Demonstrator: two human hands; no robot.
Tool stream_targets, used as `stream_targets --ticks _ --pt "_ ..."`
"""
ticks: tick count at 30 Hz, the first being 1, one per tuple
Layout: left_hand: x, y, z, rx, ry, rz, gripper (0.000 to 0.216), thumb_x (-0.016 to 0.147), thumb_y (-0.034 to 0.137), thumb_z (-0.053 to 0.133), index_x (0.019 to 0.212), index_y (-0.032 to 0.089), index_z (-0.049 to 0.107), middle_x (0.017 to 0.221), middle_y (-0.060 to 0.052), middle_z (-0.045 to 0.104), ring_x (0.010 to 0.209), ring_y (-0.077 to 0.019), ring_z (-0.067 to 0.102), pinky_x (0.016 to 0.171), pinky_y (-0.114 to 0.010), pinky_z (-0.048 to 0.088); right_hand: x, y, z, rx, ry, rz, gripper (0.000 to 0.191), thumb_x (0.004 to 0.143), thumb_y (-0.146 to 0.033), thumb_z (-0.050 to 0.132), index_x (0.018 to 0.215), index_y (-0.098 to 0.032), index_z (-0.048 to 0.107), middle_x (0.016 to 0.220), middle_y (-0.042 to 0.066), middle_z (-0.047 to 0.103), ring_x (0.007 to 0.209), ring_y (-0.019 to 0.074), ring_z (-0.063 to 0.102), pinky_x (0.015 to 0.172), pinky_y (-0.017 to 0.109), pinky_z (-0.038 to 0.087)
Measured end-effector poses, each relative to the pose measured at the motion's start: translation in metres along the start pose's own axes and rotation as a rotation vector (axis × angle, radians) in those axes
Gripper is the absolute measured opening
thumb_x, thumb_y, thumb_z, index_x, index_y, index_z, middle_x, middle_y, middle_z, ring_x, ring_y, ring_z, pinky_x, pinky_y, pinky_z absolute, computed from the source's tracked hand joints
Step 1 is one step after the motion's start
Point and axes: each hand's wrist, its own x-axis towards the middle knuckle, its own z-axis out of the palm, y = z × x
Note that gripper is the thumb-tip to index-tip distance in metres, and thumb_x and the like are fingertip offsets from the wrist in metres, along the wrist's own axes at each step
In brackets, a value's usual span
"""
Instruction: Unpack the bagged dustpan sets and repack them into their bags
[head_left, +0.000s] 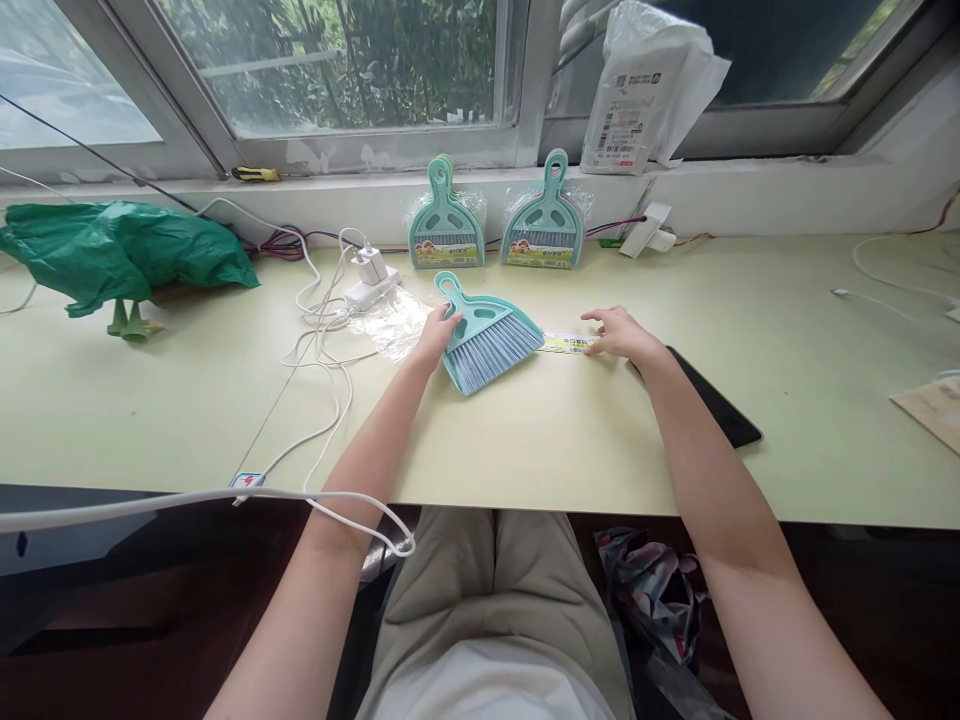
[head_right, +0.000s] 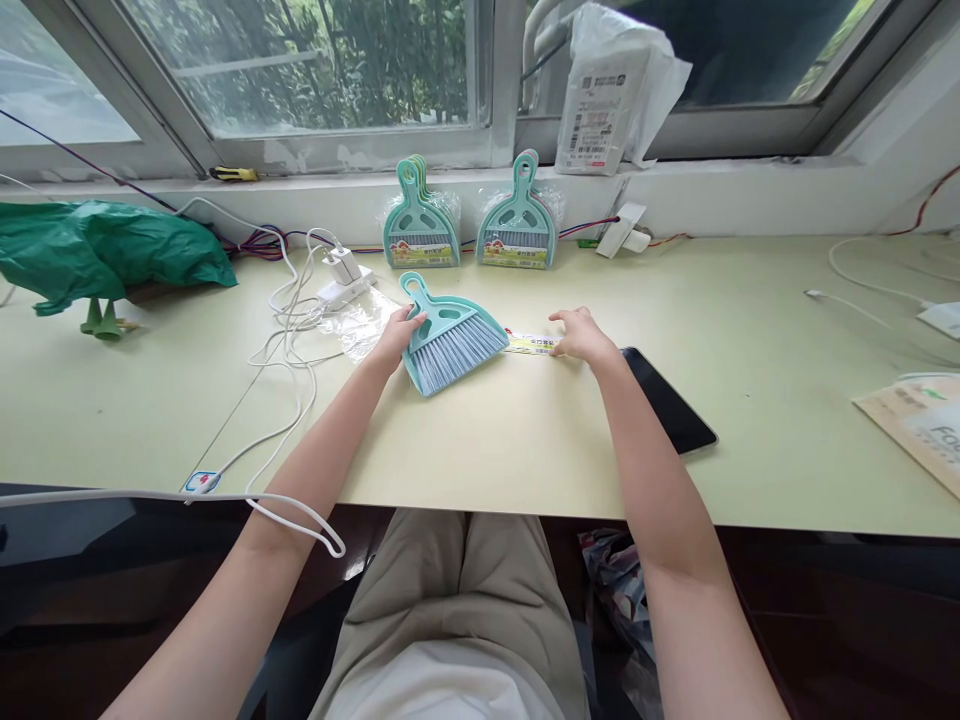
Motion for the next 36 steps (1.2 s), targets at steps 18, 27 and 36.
stream_targets --ticks 18,27,36 --pt "0.003 -0.005 -0.001 0.013 0.024 0.015 0.022 0.079 0.025 0.056 0.097 0.015 0.063 0.096 -0.009 0.068 0.090 -0.0202 0.064 0.089 -0.036 0.048 -0.006 -0.005 -0.005 -0.070 0.256 0.069 0.028 0.071 -0.030 0.072 0.098 -0.021 0.071 0.094 0.008 0.071 0.090 0.0269 0.064 0.081 0.039 0.049" --pt "0.000 -0.002 0.004 0.033 0.021 0.005 0.017 0.078 0.023 0.056 0.092 0.016 0.064 0.098 -0.007 0.067 0.095 -0.0201 0.061 0.094 -0.036 0.046 -0.030 -0.056 -0.008 0.299 0.412 -0.326 0.021 0.082 -0.036 0.064 0.097 -0.021 0.069 0.099 0.006 0.072 0.090 0.0207 0.064 0.091 0.037 0.049" --pt "0.003 -0.006 0.006 0.030 0.016 0.005 0.017 0.076 0.023 0.058 0.090 0.016 0.064 0.096 -0.006 0.068 0.096 -0.0219 0.062 0.093 -0.037 0.046 -0.051 -0.084 -0.003 0.845 -0.005 -0.491 0.036 0.070 -0.049 0.077 0.092 -0.022 0.069 0.094 0.003 0.070 0.081 0.0156 0.062 0.075 0.032 0.054"
